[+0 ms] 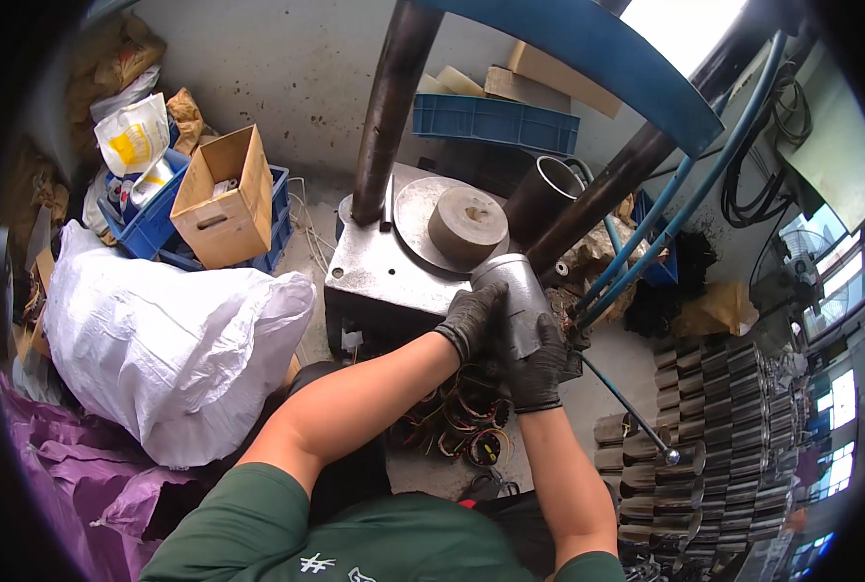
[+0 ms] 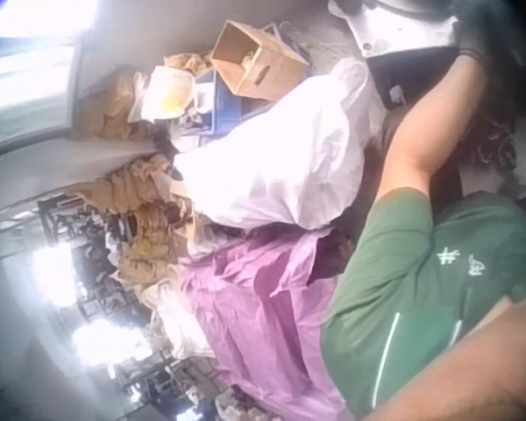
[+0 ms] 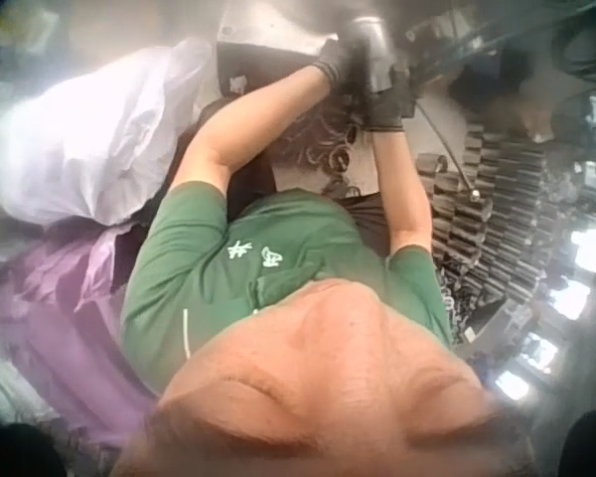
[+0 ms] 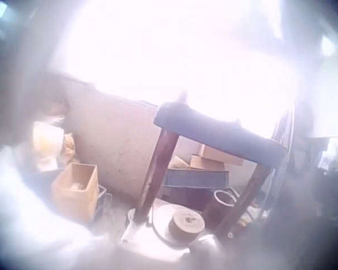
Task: The person fits a stator into a metal housing using a hydraulic press. They place the housing into the press, position the stator inside the housing, and operate the press lever to seat the stator.
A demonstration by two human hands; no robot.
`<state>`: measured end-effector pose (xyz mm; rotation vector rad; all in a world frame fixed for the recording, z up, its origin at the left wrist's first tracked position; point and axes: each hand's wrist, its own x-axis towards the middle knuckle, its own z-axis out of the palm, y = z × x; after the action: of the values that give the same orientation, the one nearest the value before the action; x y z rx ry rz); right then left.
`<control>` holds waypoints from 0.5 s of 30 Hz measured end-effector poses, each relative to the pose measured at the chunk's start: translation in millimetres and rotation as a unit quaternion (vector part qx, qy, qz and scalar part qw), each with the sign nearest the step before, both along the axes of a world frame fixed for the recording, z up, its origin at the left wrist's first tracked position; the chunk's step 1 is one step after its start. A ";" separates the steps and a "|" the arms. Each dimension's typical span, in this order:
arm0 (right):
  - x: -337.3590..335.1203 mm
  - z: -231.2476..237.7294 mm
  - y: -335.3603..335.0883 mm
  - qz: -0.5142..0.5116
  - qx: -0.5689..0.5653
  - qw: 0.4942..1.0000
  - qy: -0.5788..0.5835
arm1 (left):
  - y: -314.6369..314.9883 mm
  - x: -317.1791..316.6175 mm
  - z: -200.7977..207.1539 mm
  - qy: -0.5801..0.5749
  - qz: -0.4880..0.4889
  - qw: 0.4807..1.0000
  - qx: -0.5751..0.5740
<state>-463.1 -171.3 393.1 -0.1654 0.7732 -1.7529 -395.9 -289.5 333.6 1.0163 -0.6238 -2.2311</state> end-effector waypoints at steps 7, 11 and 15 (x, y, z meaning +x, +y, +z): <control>-24.4 21.8 -2.1 -0.126 -0.129 0.327 0.927 | 10.2 9.0 41.1 0.281 -0.048 0.958 0.022; -50.5 39.6 -58.4 -0.082 -0.107 0.567 0.813 | -27.8 -6.7 45.1 0.472 -0.047 0.880 -0.006; -22.3 68.5 -99.8 -0.040 -0.078 0.590 0.803 | -39.6 0.7 52.9 0.579 -0.088 0.808 0.065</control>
<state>-485.3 -271.1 461.6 -2.0656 1.8363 -1.3277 -395.3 -329.1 386.5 -0.4789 0.0137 -2.5269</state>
